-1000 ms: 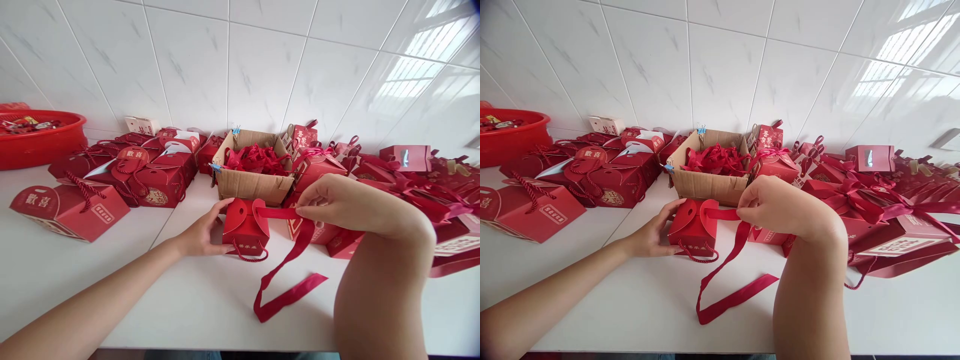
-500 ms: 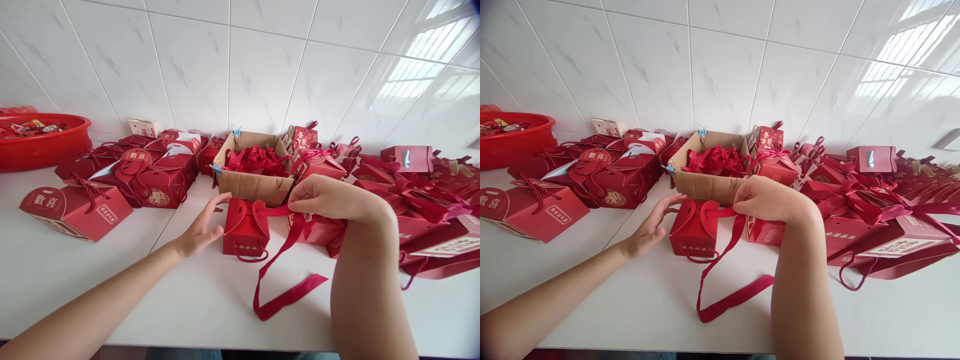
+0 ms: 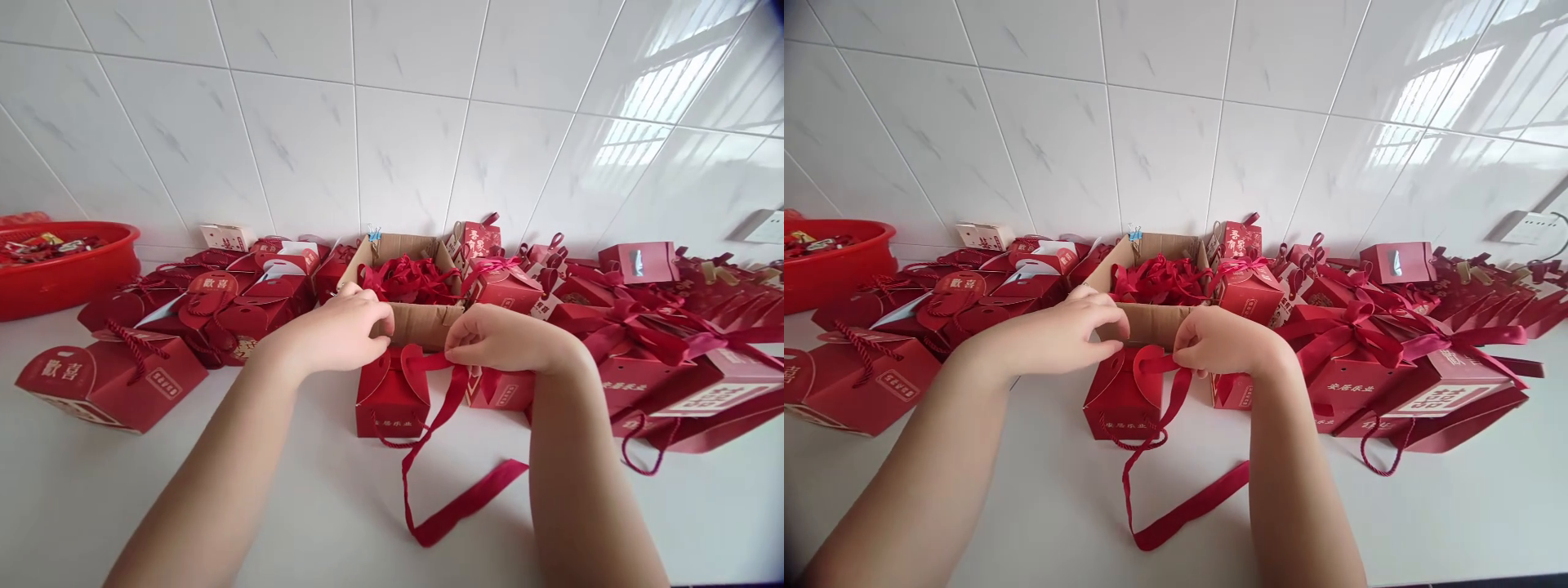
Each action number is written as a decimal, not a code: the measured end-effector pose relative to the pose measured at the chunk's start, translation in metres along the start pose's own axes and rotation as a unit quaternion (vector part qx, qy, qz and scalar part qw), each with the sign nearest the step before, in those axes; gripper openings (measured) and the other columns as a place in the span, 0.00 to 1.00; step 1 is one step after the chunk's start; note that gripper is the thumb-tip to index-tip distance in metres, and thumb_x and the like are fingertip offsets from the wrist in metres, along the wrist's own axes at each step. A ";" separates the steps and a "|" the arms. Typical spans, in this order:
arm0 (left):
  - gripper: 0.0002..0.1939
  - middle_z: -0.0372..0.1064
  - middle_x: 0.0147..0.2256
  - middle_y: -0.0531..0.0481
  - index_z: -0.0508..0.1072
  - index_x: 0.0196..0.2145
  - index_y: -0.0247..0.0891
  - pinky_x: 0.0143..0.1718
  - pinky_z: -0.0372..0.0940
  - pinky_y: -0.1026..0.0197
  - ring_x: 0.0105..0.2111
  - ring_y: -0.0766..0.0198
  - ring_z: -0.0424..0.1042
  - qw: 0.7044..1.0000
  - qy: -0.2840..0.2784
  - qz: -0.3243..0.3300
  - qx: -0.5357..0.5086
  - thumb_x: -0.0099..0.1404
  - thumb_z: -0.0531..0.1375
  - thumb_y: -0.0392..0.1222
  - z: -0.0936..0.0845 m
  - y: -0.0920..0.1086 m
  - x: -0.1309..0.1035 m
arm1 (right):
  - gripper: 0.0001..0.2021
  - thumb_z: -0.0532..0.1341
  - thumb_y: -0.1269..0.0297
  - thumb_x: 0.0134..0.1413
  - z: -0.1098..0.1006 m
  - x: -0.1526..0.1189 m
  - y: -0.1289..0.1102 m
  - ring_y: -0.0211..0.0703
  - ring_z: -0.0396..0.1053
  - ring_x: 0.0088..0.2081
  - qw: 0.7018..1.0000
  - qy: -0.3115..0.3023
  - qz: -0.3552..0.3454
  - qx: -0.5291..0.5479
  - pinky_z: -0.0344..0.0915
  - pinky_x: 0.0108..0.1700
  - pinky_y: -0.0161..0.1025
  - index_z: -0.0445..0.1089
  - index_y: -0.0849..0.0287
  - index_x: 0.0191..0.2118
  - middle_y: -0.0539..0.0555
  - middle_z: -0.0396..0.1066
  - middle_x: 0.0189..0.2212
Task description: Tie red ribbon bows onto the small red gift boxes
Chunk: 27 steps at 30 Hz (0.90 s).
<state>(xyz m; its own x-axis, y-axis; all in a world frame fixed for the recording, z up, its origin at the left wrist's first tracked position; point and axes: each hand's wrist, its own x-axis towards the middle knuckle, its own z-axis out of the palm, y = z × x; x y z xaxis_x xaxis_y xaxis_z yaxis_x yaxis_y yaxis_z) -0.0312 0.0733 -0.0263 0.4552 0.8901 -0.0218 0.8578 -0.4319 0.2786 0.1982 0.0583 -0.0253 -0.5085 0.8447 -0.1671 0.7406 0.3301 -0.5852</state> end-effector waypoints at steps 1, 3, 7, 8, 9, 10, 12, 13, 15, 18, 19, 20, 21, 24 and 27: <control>0.10 0.64 0.47 0.45 0.72 0.37 0.44 0.38 0.65 0.52 0.46 0.49 0.65 1.000 -0.016 -0.005 0.008 0.58 0.54 0.44 0.000 0.002 0.000 | 0.08 0.56 0.67 0.46 0.001 0.002 0.000 0.37 0.61 0.23 1.000 -0.001 -0.002 0.000 0.56 0.24 0.36 0.72 0.60 0.24 0.51 0.67 0.21; 0.11 0.64 0.46 0.44 0.73 0.36 0.44 0.39 0.65 0.51 0.48 0.48 0.64 0.999 -0.033 -0.001 0.024 0.59 0.54 0.45 0.003 0.005 -0.001 | 0.08 0.56 0.67 0.46 0.002 0.004 0.000 0.37 0.61 0.23 1.000 -0.004 -0.010 -0.002 0.57 0.25 0.36 0.72 0.60 0.24 0.51 0.69 0.22; 0.10 0.65 0.43 0.42 0.73 0.35 0.42 0.44 0.63 0.48 0.52 0.46 0.58 0.996 -0.051 0.045 0.061 0.60 0.54 0.45 0.013 0.012 -0.005 | 0.09 0.55 0.67 0.46 0.003 0.008 -0.001 0.37 0.63 0.24 1.000 -0.012 -0.015 -0.012 0.57 0.26 0.35 0.73 0.60 0.25 0.52 0.70 0.23; 0.09 0.66 0.41 0.42 0.72 0.33 0.41 0.44 0.63 0.48 0.51 0.46 0.58 0.995 -0.057 0.052 0.068 0.60 0.54 0.44 0.015 0.014 -0.005 | 0.09 0.55 0.67 0.46 0.003 0.008 -0.001 0.37 0.63 0.24 1.000 -0.012 -0.014 -0.014 0.57 0.26 0.35 0.73 0.60 0.25 0.51 0.70 0.23; 0.07 0.66 0.40 0.42 0.71 0.31 0.41 0.43 0.63 0.49 0.49 0.47 0.60 0.994 -0.060 0.055 0.076 0.60 0.54 0.42 0.017 0.015 -0.006 | 0.09 0.55 0.67 0.46 0.002 0.008 -0.001 0.37 0.63 0.24 1.000 -0.010 -0.013 -0.015 0.58 0.26 0.35 0.73 0.60 0.25 0.51 0.70 0.23; 0.06 0.66 0.38 0.43 0.70 0.29 0.40 0.42 0.63 0.49 0.47 0.48 0.61 0.993 -0.060 0.056 0.082 0.59 0.54 0.41 0.018 0.016 -0.006 | 0.09 0.55 0.67 0.46 0.002 0.007 -0.001 0.37 0.63 0.24 1.000 -0.006 -0.012 -0.017 0.58 0.26 0.35 0.73 0.60 0.25 0.51 0.70 0.23; 0.05 0.66 0.36 0.43 0.68 0.27 0.39 0.40 0.63 0.51 0.43 0.50 0.63 0.993 -0.062 0.051 0.090 0.58 0.54 0.38 0.019 0.018 -0.005 | 0.09 0.56 0.67 0.45 0.001 0.005 -0.001 0.36 0.62 0.24 1.000 0.000 -0.008 -0.020 0.57 0.25 0.34 0.73 0.60 0.25 0.50 0.69 0.22; 0.04 0.66 0.36 0.43 0.67 0.26 0.39 0.39 0.63 0.52 0.42 0.51 0.63 0.992 -0.065 0.047 0.093 0.58 0.53 0.37 0.020 0.018 -0.004 | 0.09 0.56 0.67 0.46 0.000 0.004 -0.002 0.36 0.62 0.24 1.000 0.003 -0.005 -0.020 0.57 0.25 0.34 0.73 0.60 0.25 0.50 0.68 0.21; 0.04 0.66 0.34 0.43 0.65 0.25 0.39 0.37 0.63 0.53 0.41 0.51 0.63 0.992 -0.067 0.046 0.097 0.56 0.54 0.36 0.020 0.019 -0.003 | 0.08 0.56 0.67 0.46 0.000 0.002 -0.002 0.36 0.62 0.24 1.000 0.003 -0.001 -0.017 0.57 0.25 0.34 0.73 0.60 0.24 0.50 0.68 0.21; 0.06 0.65 0.31 0.43 0.63 0.22 0.39 0.34 0.62 0.54 0.39 0.51 0.63 0.991 -0.054 0.055 0.109 0.56 0.53 0.34 0.022 0.024 -0.001 | 0.08 0.57 0.67 0.46 0.000 0.001 -0.001 0.38 0.65 0.25 1.000 0.000 0.001 -0.013 0.59 0.25 0.34 0.73 0.60 0.25 0.51 0.70 0.22; 0.07 0.65 0.31 0.43 0.62 0.21 0.39 0.32 0.62 0.54 0.39 0.51 0.63 0.991 -0.049 0.054 0.116 0.56 0.53 0.34 0.022 0.026 0.000 | 0.08 0.57 0.67 0.46 0.001 0.002 0.000 0.38 0.66 0.25 1.000 0.000 0.003 -0.014 0.59 0.26 0.34 0.74 0.60 0.25 0.51 0.71 0.22; 0.08 0.65 0.30 0.42 0.60 0.20 0.39 0.31 0.61 0.55 0.39 0.51 0.63 0.990 -0.045 0.049 0.123 0.56 0.53 0.34 0.022 0.027 0.001 | 0.08 0.57 0.66 0.46 0.001 0.003 0.001 0.39 0.67 0.25 1.000 -0.001 0.006 -0.014 0.60 0.26 0.34 0.74 0.60 0.26 0.51 0.72 0.23; 0.09 0.65 0.30 0.42 0.59 0.20 0.39 0.30 0.60 0.55 0.39 0.51 0.63 0.990 -0.045 0.044 0.130 0.56 0.53 0.34 0.022 0.029 0.002 | 0.09 0.57 0.66 0.46 0.001 0.003 0.002 0.39 0.67 0.26 1.000 -0.002 0.008 -0.015 0.61 0.26 0.35 0.74 0.60 0.26 0.52 0.72 0.23; 0.10 0.65 0.29 0.43 0.59 0.19 0.40 0.31 0.60 0.56 0.39 0.51 0.64 0.989 -0.043 0.043 0.131 0.57 0.53 0.34 0.020 0.029 0.003 | 0.08 0.58 0.65 0.48 0.002 0.005 0.003 0.40 0.68 0.27 1.000 -0.004 0.009 -0.021 0.62 0.28 0.35 0.75 0.60 0.27 0.53 0.73 0.24; 0.08 0.66 0.31 0.45 0.61 0.22 0.40 0.35 0.61 0.55 0.38 0.52 0.65 0.992 -0.002 0.063 0.107 0.59 0.52 0.36 0.015 0.026 0.000 | 0.11 0.62 0.59 0.49 0.001 0.003 0.002 0.41 0.68 0.30 1.000 0.016 -0.003 -0.025 0.63 0.30 0.36 0.75 0.59 0.37 0.53 0.74 0.30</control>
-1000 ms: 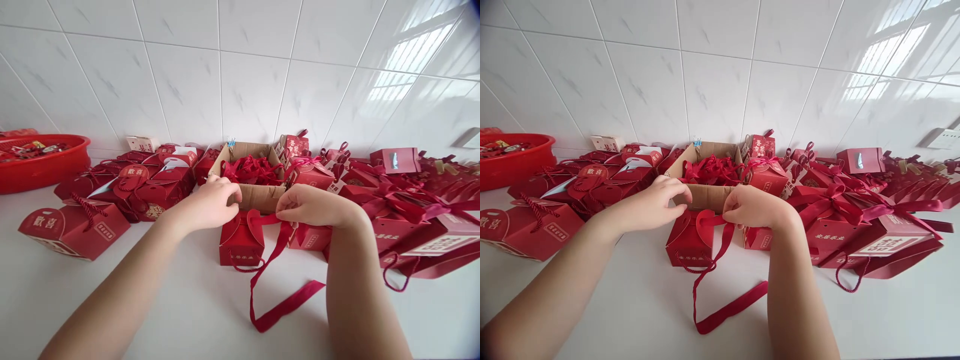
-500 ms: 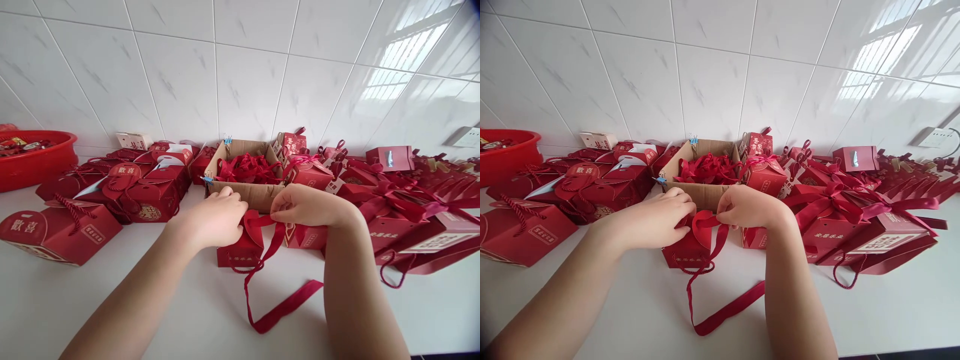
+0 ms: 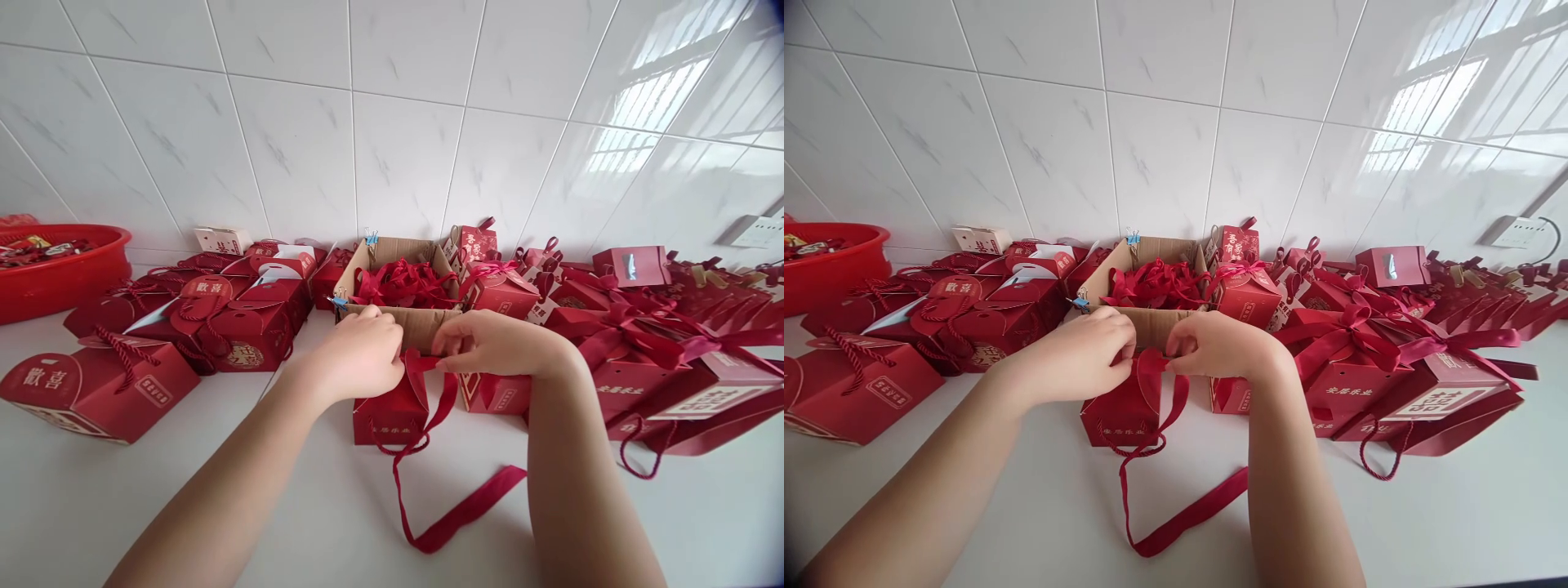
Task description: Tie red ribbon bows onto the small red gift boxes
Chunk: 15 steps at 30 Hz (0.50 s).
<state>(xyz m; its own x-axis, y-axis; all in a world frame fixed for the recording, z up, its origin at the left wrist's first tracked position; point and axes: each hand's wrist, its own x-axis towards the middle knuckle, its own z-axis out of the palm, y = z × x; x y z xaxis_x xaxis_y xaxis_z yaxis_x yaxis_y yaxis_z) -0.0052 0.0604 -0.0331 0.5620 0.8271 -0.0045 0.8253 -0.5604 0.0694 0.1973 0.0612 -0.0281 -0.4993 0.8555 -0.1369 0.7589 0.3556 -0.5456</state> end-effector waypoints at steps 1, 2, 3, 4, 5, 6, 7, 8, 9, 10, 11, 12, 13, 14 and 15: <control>0.07 0.66 0.32 0.46 0.61 0.24 0.40 0.36 0.61 0.54 0.38 0.53 0.66 1.000 0.022 0.005 -0.013 0.60 0.52 0.37 -0.002 -0.001 -0.002 | 0.15 0.63 0.57 0.49 0.000 0.000 -0.001 0.41 0.68 0.31 1.000 0.013 -0.006 0.001 0.63 0.31 0.37 0.74 0.58 0.41 0.53 0.73 0.32; 0.07 0.66 0.33 0.47 0.61 0.25 0.40 0.37 0.61 0.54 0.37 0.54 0.66 0.999 0.046 0.008 -0.024 0.61 0.52 0.38 -0.004 -0.002 -0.004 | 0.19 0.63 0.55 0.49 0.000 -0.001 -0.002 0.42 0.68 0.32 1.000 0.026 -0.014 0.002 0.64 0.32 0.37 0.72 0.57 0.46 0.54 0.73 0.34; 0.07 0.67 0.33 0.48 0.61 0.25 0.40 0.37 0.60 0.55 0.36 0.55 0.66 0.997 0.067 0.008 -0.034 0.61 0.51 0.38 -0.007 -0.002 -0.007 | 0.22 0.63 0.54 0.50 0.000 0.000 -0.003 0.42 0.68 0.34 0.999 0.040 -0.026 0.006 0.64 0.33 0.38 0.70 0.56 0.50 0.54 0.73 0.36; 0.07 0.67 0.33 0.49 0.61 0.26 0.40 0.36 0.60 0.55 0.35 0.56 0.66 0.996 0.084 0.004 -0.040 0.62 0.51 0.38 -0.009 -0.001 -0.009 | 0.23 0.63 0.55 0.51 0.001 0.000 -0.003 0.43 0.68 0.35 0.998 0.050 -0.044 0.010 0.65 0.35 0.39 0.68 0.56 0.52 0.54 0.72 0.37; 0.07 0.67 0.32 0.50 0.61 0.26 0.40 0.34 0.60 0.56 0.33 0.57 0.66 0.994 0.099 -0.003 -0.045 0.62 0.51 0.39 -0.011 0.000 -0.012 | 0.22 0.62 0.57 0.52 0.002 0.002 -0.004 0.43 0.68 0.37 0.996 0.058 -0.067 0.016 0.65 0.37 0.39 0.68 0.56 0.53 0.55 0.72 0.39; 0.07 0.66 0.30 0.51 0.61 0.26 0.40 0.33 0.59 0.56 0.32 0.58 0.66 0.993 0.110 -0.009 -0.050 0.62 0.51 0.40 -0.013 0.002 -0.015 | 0.19 0.61 0.59 0.54 0.003 0.004 -0.005 0.43 0.68 0.39 0.993 0.059 -0.095 0.024 0.65 0.39 0.40 0.69 0.55 0.52 0.55 0.71 0.41; 0.07 0.66 0.29 0.52 0.62 0.27 0.41 0.32 0.59 0.57 0.30 0.59 0.66 0.991 0.119 -0.016 -0.057 0.62 0.51 0.41 -0.015 0.004 -0.018 | 0.16 0.61 0.62 0.54 0.005 0.007 -0.006 0.42 0.68 0.40 0.990 0.052 -0.125 0.034 0.64 0.41 0.39 0.70 0.56 0.49 0.55 0.70 0.42; 0.07 0.66 0.28 0.52 0.62 0.27 0.41 0.31 0.58 0.58 0.29 0.60 0.66 0.989 0.129 -0.020 -0.066 0.63 0.50 0.41 -0.017 0.006 -0.020 | 0.12 0.60 0.64 0.54 0.006 0.010 -0.007 0.42 0.68 0.41 0.986 0.043 -0.155 0.048 0.64 0.41 0.39 0.72 0.57 0.45 0.54 0.70 0.42; 0.07 0.66 0.27 0.53 0.63 0.28 0.41 0.30 0.58 0.58 0.28 0.61 0.66 0.987 0.138 -0.023 -0.077 0.63 0.50 0.42 -0.019 0.007 -0.022 | 0.09 0.60 0.65 0.55 0.008 0.012 -0.009 0.41 0.68 0.40 0.981 0.035 -0.180 0.065 0.64 0.41 0.38 0.73 0.58 0.41 0.54 0.70 0.42; 0.08 0.66 0.27 0.54 0.63 0.28 0.41 0.29 0.58 0.59 0.27 0.62 0.66 0.984 0.150 -0.025 -0.089 0.64 0.50 0.43 -0.019 0.008 -0.025 | 0.07 0.60 0.66 0.55 0.009 0.014 -0.010 0.40 0.68 0.39 0.976 0.032 -0.198 0.086 0.64 0.41 0.37 0.73 0.59 0.38 0.53 0.70 0.40; 0.08 0.67 0.26 0.54 0.64 0.29 0.41 0.28 0.58 0.60 0.26 0.63 0.66 0.981 0.163 -0.030 -0.100 0.65 0.50 0.45 -0.020 0.008 -0.027 | 0.06 0.60 0.65 0.55 0.010 0.015 -0.012 0.38 0.67 0.36 0.971 0.033 -0.208 0.110 0.64 0.39 0.36 0.73 0.60 0.36 0.52 0.70 0.37; 0.09 0.67 0.27 0.54 0.64 0.31 0.42 0.27 0.57 0.61 0.25 0.63 0.66 0.978 0.173 -0.037 -0.109 0.65 0.50 0.47 -0.020 0.006 -0.029 | 0.06 0.60 0.65 0.55 0.010 0.015 -0.013 0.37 0.67 0.34 0.967 0.037 -0.212 0.138 0.64 0.37 0.36 0.72 0.60 0.35 0.51 0.70 0.34; 0.11 0.68 0.27 0.54 0.64 0.32 0.42 0.25 0.56 0.61 0.24 0.63 0.66 0.976 0.178 -0.044 -0.117 0.65 0.50 0.50 -0.019 0.004 -0.031 | 0.07 0.59 0.64 0.55 0.010 0.014 -0.015 0.36 0.66 0.32 0.962 0.044 -0.209 0.167 0.64 0.36 0.35 0.72 0.61 0.35 0.50 0.70 0.31; 0.12 0.69 0.27 0.53 0.65 0.33 0.42 0.24 0.56 0.62 0.24 0.63 0.66 0.976 0.175 -0.052 -0.122 0.65 0.51 0.53 -0.019 0.000 -0.033 | 0.07 0.59 0.63 0.56 0.009 0.012 -0.016 0.35 0.66 0.30 0.958 0.057 -0.203 0.196 0.64 0.34 0.35 0.72 0.61 0.35 0.49 0.69 0.29; 0.14 0.69 0.27 0.53 0.65 0.33 0.42 0.23 0.55 0.62 0.23 0.63 0.66 0.977 0.161 -0.058 -0.124 0.64 0.52 0.56 -0.018 -0.004 -0.034 | 0.08 0.59 0.62 0.56 0.008 0.009 -0.018 0.35 0.65 0.29 0.952 0.079 -0.196 0.220 0.64 0.33 0.34 0.72 0.61 0.35 0.49 0.69 0.27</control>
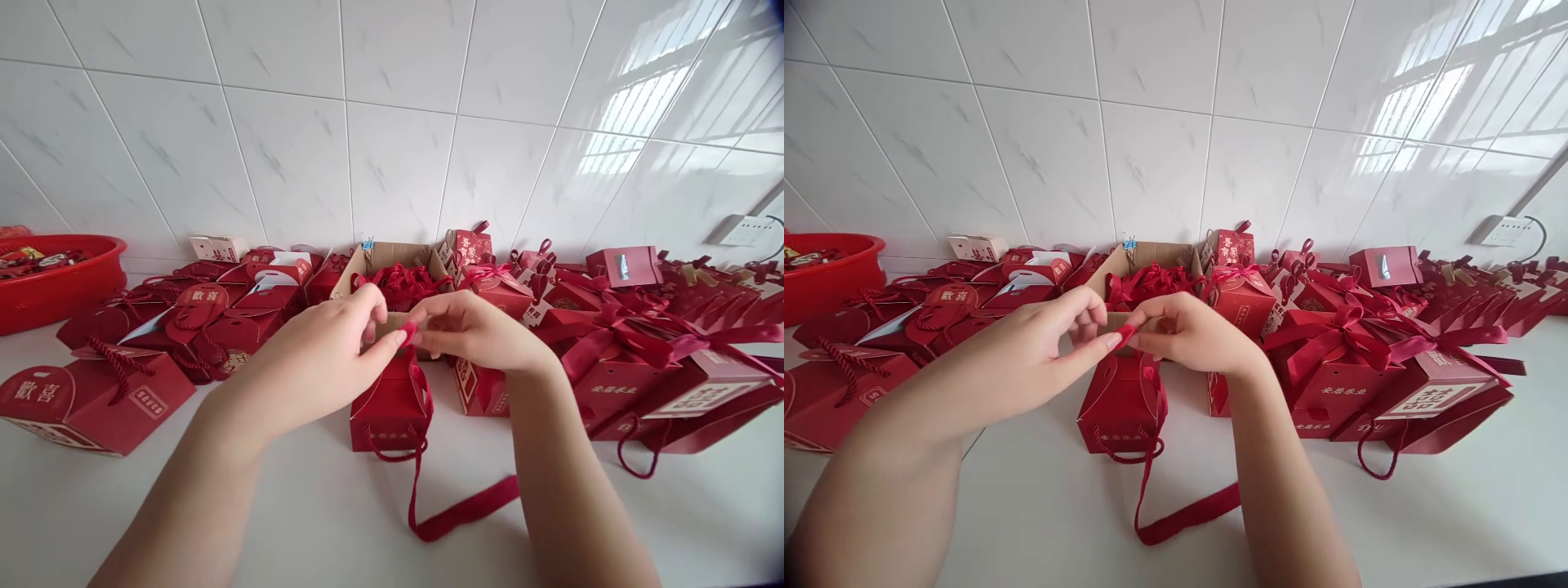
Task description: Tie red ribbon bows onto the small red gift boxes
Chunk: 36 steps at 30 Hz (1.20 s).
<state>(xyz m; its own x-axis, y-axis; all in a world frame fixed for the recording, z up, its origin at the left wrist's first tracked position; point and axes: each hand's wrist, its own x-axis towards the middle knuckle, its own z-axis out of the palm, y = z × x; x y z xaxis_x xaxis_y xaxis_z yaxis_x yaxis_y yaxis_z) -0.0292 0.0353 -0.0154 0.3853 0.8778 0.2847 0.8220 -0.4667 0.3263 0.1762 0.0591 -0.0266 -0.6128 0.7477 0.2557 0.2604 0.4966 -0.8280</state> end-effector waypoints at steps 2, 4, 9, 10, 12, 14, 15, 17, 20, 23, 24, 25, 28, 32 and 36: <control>0.16 0.69 0.25 0.52 0.67 0.31 0.42 0.20 0.53 0.62 0.21 0.63 0.65 0.998 -0.060 -0.017 0.017 0.61 0.54 0.58 -0.001 -0.009 0.000 | 0.10 0.60 0.60 0.56 -0.001 -0.006 -0.006 0.36 0.66 0.28 0.996 0.091 -0.002 0.016 0.65 0.31 0.35 0.72 0.62 0.35 0.50 0.70 0.27; 0.16 0.66 0.21 0.52 0.67 0.25 0.42 0.18 0.49 0.62 0.18 0.63 0.63 0.988 -0.143 -0.032 0.046 0.57 0.57 0.57 0.000 -0.015 0.001 | 0.11 0.62 0.57 0.54 -0.002 -0.012 -0.011 0.38 0.68 0.29 0.978 0.206 -0.015 0.000 0.66 0.31 0.36 0.74 0.61 0.34 0.52 0.71 0.27; 0.17 0.53 0.15 0.54 0.55 0.14 0.40 0.18 0.42 0.61 0.14 0.68 0.50 0.960 -0.259 -0.060 0.085 0.51 0.60 0.43 0.007 -0.013 0.010 | 0.06 0.66 0.60 0.50 0.001 -0.025 -0.023 0.40 0.70 0.28 0.883 0.460 -0.099 -0.010 0.68 0.30 0.39 0.76 0.54 0.35 0.50 0.73 0.28; 0.18 0.50 0.15 0.54 0.52 0.14 0.40 0.18 0.41 0.61 0.14 0.68 0.47 0.956 -0.270 -0.067 0.091 0.51 0.59 0.41 0.008 -0.011 0.011 | 0.05 0.67 0.61 0.50 0.001 -0.028 -0.026 0.40 0.70 0.28 0.858 0.500 -0.120 -0.003 0.68 0.30 0.40 0.76 0.52 0.35 0.50 0.74 0.29; 0.18 0.46 0.15 0.54 0.48 0.14 0.39 0.18 0.40 0.60 0.14 0.69 0.43 0.951 -0.281 -0.074 0.100 0.50 0.57 0.39 0.008 -0.010 0.012 | 0.03 0.67 0.63 0.50 0.002 -0.033 -0.032 0.41 0.71 0.30 0.818 0.554 -0.154 0.019 0.68 0.31 0.40 0.76 0.50 0.34 0.50 0.74 0.31; 0.17 0.47 0.16 0.54 0.49 0.14 0.39 0.19 0.40 0.60 0.15 0.69 0.43 0.954 -0.276 -0.072 0.096 0.50 0.56 0.38 0.006 -0.011 0.011 | 0.02 0.65 0.62 0.53 0.000 -0.038 -0.036 0.42 0.72 0.33 0.805 0.566 -0.171 0.057 0.68 0.30 0.39 0.76 0.50 0.33 0.50 0.73 0.33; 0.16 0.49 0.16 0.53 0.51 0.14 0.39 0.19 0.40 0.61 0.15 0.69 0.45 0.956 -0.271 -0.072 0.091 0.50 0.56 0.38 0.005 -0.013 0.010 | 0.04 0.63 0.62 0.55 -0.001 -0.039 -0.037 0.41 0.72 0.34 0.811 0.554 -0.171 0.080 0.67 0.30 0.38 0.76 0.50 0.34 0.50 0.73 0.33; 0.12 0.57 0.18 0.52 0.57 0.15 0.39 0.19 0.43 0.61 0.16 0.68 0.51 0.958 -0.266 -0.079 0.077 0.51 0.56 0.39 0.001 -0.020 0.010 | 0.06 0.60 0.63 0.58 -0.003 -0.038 -0.035 0.40 0.72 0.35 0.845 0.500 -0.152 0.112 0.67 0.31 0.37 0.75 0.50 0.36 0.50 0.72 0.33; 0.08 0.69 0.24 0.51 0.66 0.19 0.41 0.22 0.50 0.61 0.21 0.63 0.62 0.953 -0.282 -0.099 0.046 0.54 0.54 0.41 -0.004 -0.031 0.012 | 0.07 0.61 0.62 0.56 -0.001 -0.027 -0.027 0.38 0.70 0.32 0.920 0.359 -0.083 0.131 0.66 0.33 0.37 0.71 0.52 0.42 0.49 0.71 0.31; 0.08 0.74 0.27 0.51 0.71 0.21 0.41 0.24 0.53 0.62 0.25 0.61 0.65 0.941 -0.318 -0.117 0.021 0.54 0.55 0.44 -0.008 -0.039 0.019 | 0.10 0.62 0.60 0.55 0.008 -0.009 -0.014 0.36 0.66 0.28 0.968 0.201 -0.006 0.148 0.63 0.30 0.35 0.64 0.55 0.41 0.48 0.68 0.26; 0.09 0.74 0.27 0.51 0.71 0.21 0.41 0.23 0.53 0.62 0.24 0.62 0.64 0.938 -0.324 -0.124 0.023 0.53 0.56 0.45 -0.009 -0.041 0.021 | 0.09 0.61 0.59 0.55 0.012 -0.003 -0.009 0.35 0.64 0.26 0.977 0.159 0.017 0.138 0.61 0.29 0.34 0.63 0.55 0.38 0.47 0.66 0.25; 0.09 0.73 0.25 0.51 0.72 0.22 0.41 0.23 0.52 0.62 0.22 0.63 0.62 0.937 -0.323 -0.132 0.029 0.53 0.56 0.46 -0.010 -0.042 0.022 | 0.08 0.61 0.59 0.55 0.017 0.002 -0.004 0.34 0.61 0.25 0.985 0.124 0.040 0.114 0.58 0.27 0.33 0.61 0.56 0.35 0.45 0.64 0.24; 0.10 0.68 0.21 0.52 0.73 0.22 0.41 0.21 0.48 0.62 0.19 0.67 0.54 0.941 -0.302 -0.146 0.052 0.53 0.57 0.48 -0.012 -0.042 0.024 | 0.09 0.59 0.61 0.53 0.032 0.016 0.009 0.33 0.56 0.24 0.994 0.053 0.098 0.000 0.52 0.25 0.32 0.58 0.57 0.29 0.44 0.59 0.23; 0.10 0.63 0.20 0.52 0.73 0.21 0.40 0.19 0.45 0.62 0.17 0.69 0.50 0.943 -0.295 -0.146 0.050 0.52 0.58 0.47 -0.012 -0.043 0.023 | 0.06 0.58 0.66 0.50 0.042 0.024 0.019 0.35 0.58 0.26 0.985 -0.023 0.148 -0.090 0.54 0.26 0.33 0.58 0.57 0.29 0.46 0.62 0.26; 0.10 0.62 0.20 0.52 0.73 0.21 0.40 0.19 0.44 0.62 0.17 0.69 0.50 0.943 -0.297 -0.140 0.048 0.52 0.57 0.48 -0.011 -0.044 0.023 | 0.06 0.58 0.68 0.48 0.042 0.027 0.021 0.35 0.60 0.27 0.978 -0.055 0.170 -0.105 0.56 0.27 0.33 0.58 0.57 0.29 0.47 0.63 0.27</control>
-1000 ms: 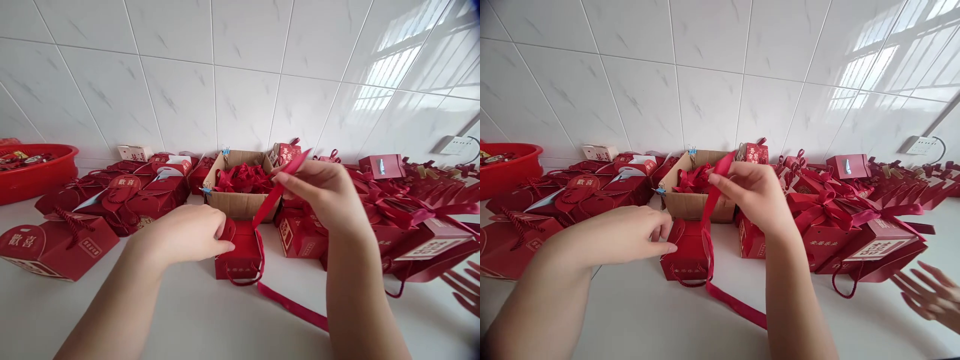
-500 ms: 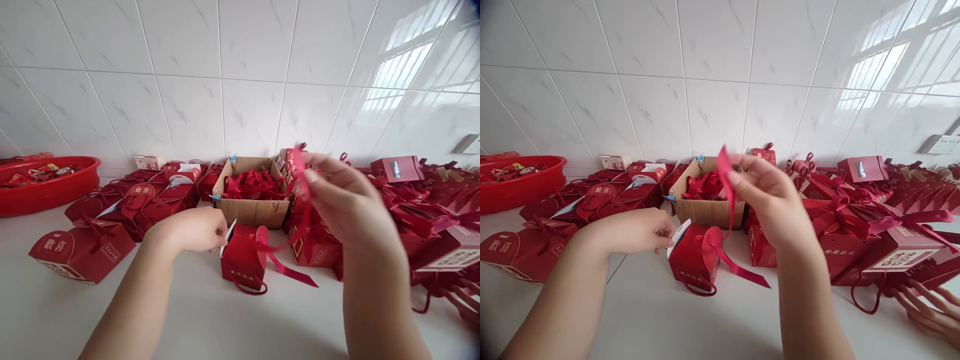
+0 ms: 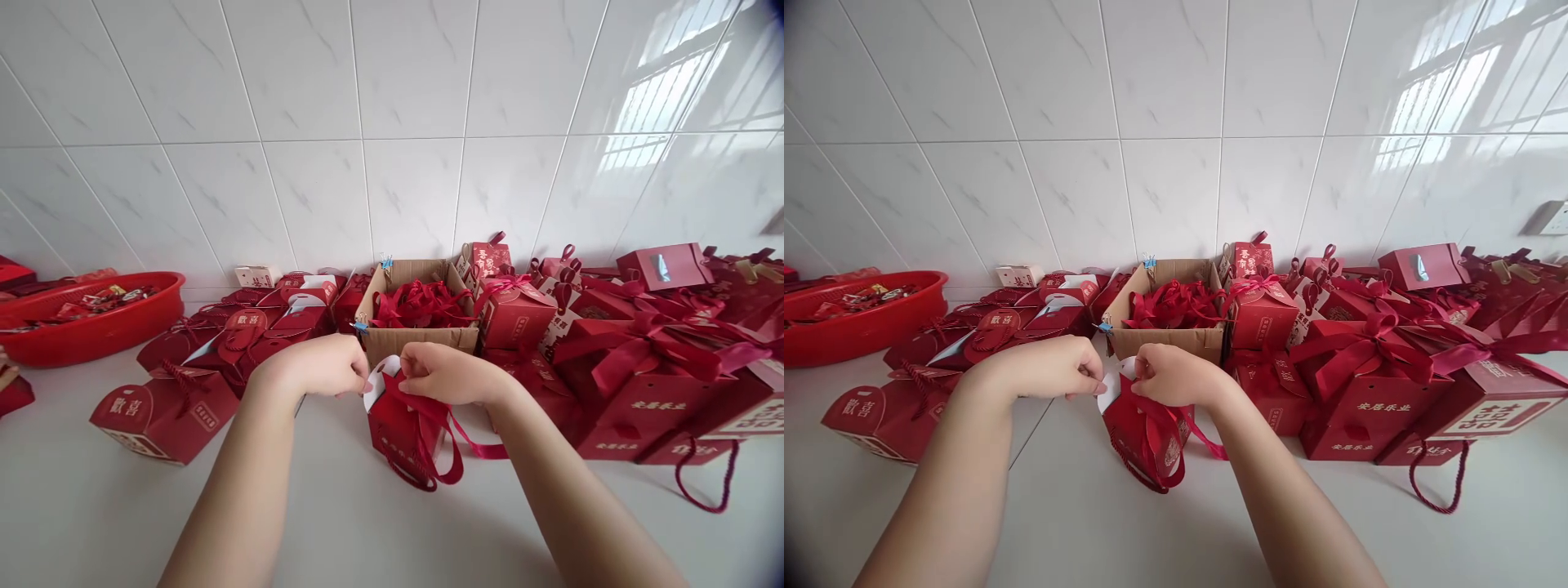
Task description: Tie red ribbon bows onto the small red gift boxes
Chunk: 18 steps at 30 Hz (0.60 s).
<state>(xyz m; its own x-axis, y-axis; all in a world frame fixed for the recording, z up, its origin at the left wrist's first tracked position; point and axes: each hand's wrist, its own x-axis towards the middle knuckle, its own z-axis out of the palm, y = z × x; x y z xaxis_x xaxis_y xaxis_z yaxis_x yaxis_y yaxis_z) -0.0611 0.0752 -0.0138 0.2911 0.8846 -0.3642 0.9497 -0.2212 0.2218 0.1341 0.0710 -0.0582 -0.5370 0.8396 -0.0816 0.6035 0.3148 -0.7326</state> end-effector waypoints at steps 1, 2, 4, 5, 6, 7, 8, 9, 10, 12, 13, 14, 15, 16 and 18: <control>0.10 0.62 0.20 0.52 0.73 0.22 0.40 0.19 0.44 0.62 0.17 0.68 0.50 1.000 0.001 0.001 0.000 0.52 0.57 0.48 0.000 0.000 0.000 | 0.06 0.58 0.68 0.48 0.000 0.001 0.000 0.35 0.60 0.27 1.000 0.002 0.001 0.003 0.56 0.27 0.33 0.58 0.57 0.29 0.47 0.63 0.27; 0.10 0.62 0.20 0.52 0.74 0.22 0.40 0.19 0.44 0.62 0.17 0.68 0.51 1.000 0.001 0.002 0.000 0.52 0.57 0.48 0.000 0.000 0.000 | 0.06 0.59 0.68 0.48 0.000 0.001 0.000 0.35 0.60 0.27 1.000 0.003 0.002 0.009 0.56 0.26 0.32 0.58 0.57 0.29 0.47 0.63 0.27; 0.10 0.61 0.20 0.52 0.74 0.22 0.41 0.19 0.44 0.62 0.18 0.67 0.52 1.000 0.001 0.006 -0.004 0.52 0.57 0.48 0.001 0.000 0.000 | 0.06 0.59 0.67 0.48 0.000 0.003 0.001 0.35 0.59 0.26 1.000 0.007 0.002 0.024 0.55 0.25 0.32 0.58 0.57 0.30 0.47 0.62 0.27; 0.10 0.60 0.19 0.52 0.74 0.22 0.41 0.19 0.44 0.62 0.18 0.67 0.51 1.000 0.002 0.009 -0.006 0.52 0.58 0.48 0.001 0.000 0.000 | 0.06 0.59 0.67 0.49 0.001 0.004 0.001 0.35 0.59 0.26 0.999 0.012 0.003 0.030 0.55 0.25 0.32 0.58 0.57 0.30 0.47 0.62 0.27; 0.10 0.58 0.19 0.53 0.74 0.22 0.40 0.19 0.44 0.62 0.18 0.67 0.50 1.000 0.004 0.014 -0.006 0.52 0.58 0.48 0.001 0.001 0.000 | 0.06 0.59 0.66 0.49 0.001 0.006 0.002 0.34 0.59 0.26 0.999 0.017 0.003 0.035 0.55 0.25 0.32 0.58 0.57 0.30 0.47 0.62 0.27; 0.11 0.56 0.18 0.53 0.73 0.21 0.40 0.19 0.43 0.62 0.18 0.68 0.49 1.000 0.007 0.020 -0.005 0.52 0.58 0.48 0.001 0.001 0.000 | 0.06 0.59 0.66 0.49 0.002 0.007 0.002 0.34 0.58 0.26 0.999 0.021 0.004 0.038 0.55 0.25 0.32 0.58 0.57 0.30 0.47 0.62 0.27; 0.11 0.55 0.18 0.54 0.72 0.21 0.40 0.19 0.43 0.62 0.18 0.68 0.49 1.000 0.009 0.028 -0.002 0.52 0.58 0.48 0.002 0.001 -0.001 | 0.06 0.59 0.65 0.50 0.003 0.007 0.003 0.34 0.58 0.26 0.999 0.024 0.003 0.038 0.55 0.25 0.32 0.58 0.57 0.30 0.46 0.61 0.27; 0.11 0.56 0.18 0.54 0.72 0.21 0.39 0.19 0.43 0.62 0.18 0.68 0.48 0.999 0.010 0.036 0.000 0.52 0.58 0.49 0.002 0.001 -0.001 | 0.06 0.59 0.65 0.50 0.004 0.008 0.003 0.34 0.58 0.26 0.999 0.027 0.003 0.036 0.55 0.25 0.32 0.58 0.57 0.30 0.46 0.61 0.27; 0.11 0.57 0.19 0.53 0.72 0.21 0.39 0.19 0.43 0.62 0.18 0.68 0.49 0.999 0.008 0.045 0.002 0.52 0.58 0.49 0.003 0.001 -0.001 | 0.06 0.58 0.66 0.50 0.004 0.008 0.004 0.34 0.58 0.26 0.999 0.028 0.002 0.034 0.55 0.25 0.32 0.58 0.56 0.31 0.46 0.61 0.27; 0.12 0.61 0.21 0.52 0.73 0.23 0.40 0.19 0.44 0.62 0.19 0.67 0.52 0.998 0.000 0.056 0.003 0.53 0.57 0.49 0.003 0.000 -0.001 | 0.05 0.58 0.66 0.50 0.004 0.008 0.004 0.34 0.58 0.26 0.999 0.032 0.000 0.031 0.55 0.25 0.32 0.58 0.56 0.31 0.45 0.61 0.27; 0.12 0.62 0.22 0.52 0.73 0.23 0.39 0.19 0.44 0.62 0.19 0.67 0.53 0.998 -0.002 0.055 0.001 0.53 0.57 0.49 0.003 0.000 -0.002 | 0.05 0.58 0.66 0.50 0.004 0.008 0.004 0.34 0.57 0.27 0.999 0.035 -0.001 0.029 0.55 0.25 0.31 0.58 0.56 0.31 0.45 0.61 0.27; 0.12 0.64 0.22 0.51 0.73 0.24 0.39 0.19 0.44 0.62 0.19 0.67 0.54 0.999 -0.001 0.051 -0.002 0.53 0.57 0.49 0.002 0.000 -0.002 | 0.05 0.58 0.67 0.50 0.004 0.007 0.004 0.34 0.57 0.27 0.999 0.036 0.000 0.027 0.55 0.26 0.31 0.59 0.56 0.31 0.45 0.61 0.27; 0.12 0.65 0.23 0.51 0.72 0.24 0.39 0.19 0.44 0.62 0.19 0.67 0.55 0.999 0.002 0.045 -0.005 0.54 0.56 0.49 0.002 0.000 -0.002 | 0.05 0.58 0.67 0.50 0.003 0.007 0.003 0.34 0.58 0.27 0.999 0.037 0.001 0.025 0.55 0.26 0.31 0.59 0.56 0.31 0.45 0.61 0.27; 0.12 0.66 0.24 0.50 0.71 0.24 0.39 0.19 0.45 0.63 0.20 0.66 0.56 0.999 0.009 0.038 -0.009 0.55 0.55 0.48 0.001 0.000 -0.002 | 0.05 0.58 0.67 0.50 0.003 0.007 0.003 0.34 0.58 0.27 0.999 0.036 0.002 0.022 0.55 0.26 0.32 0.59 0.56 0.31 0.46 0.62 0.27; 0.11 0.68 0.26 0.50 0.71 0.27 0.40 0.19 0.47 0.63 0.21 0.65 0.58 0.999 0.027 0.032 -0.020 0.57 0.53 0.48 0.000 0.001 -0.001 | 0.04 0.58 0.66 0.50 0.002 0.006 0.002 0.35 0.59 0.28 0.999 0.034 0.005 0.014 0.56 0.26 0.32 0.60 0.56 0.32 0.46 0.63 0.28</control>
<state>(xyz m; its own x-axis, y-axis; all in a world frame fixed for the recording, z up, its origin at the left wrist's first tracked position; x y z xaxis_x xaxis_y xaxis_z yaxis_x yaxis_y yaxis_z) -0.0604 0.0741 -0.0133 0.3435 0.8905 -0.2983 0.9237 -0.2630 0.2787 0.1310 0.0762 -0.0618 -0.4890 0.8712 -0.0446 0.5915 0.2936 -0.7509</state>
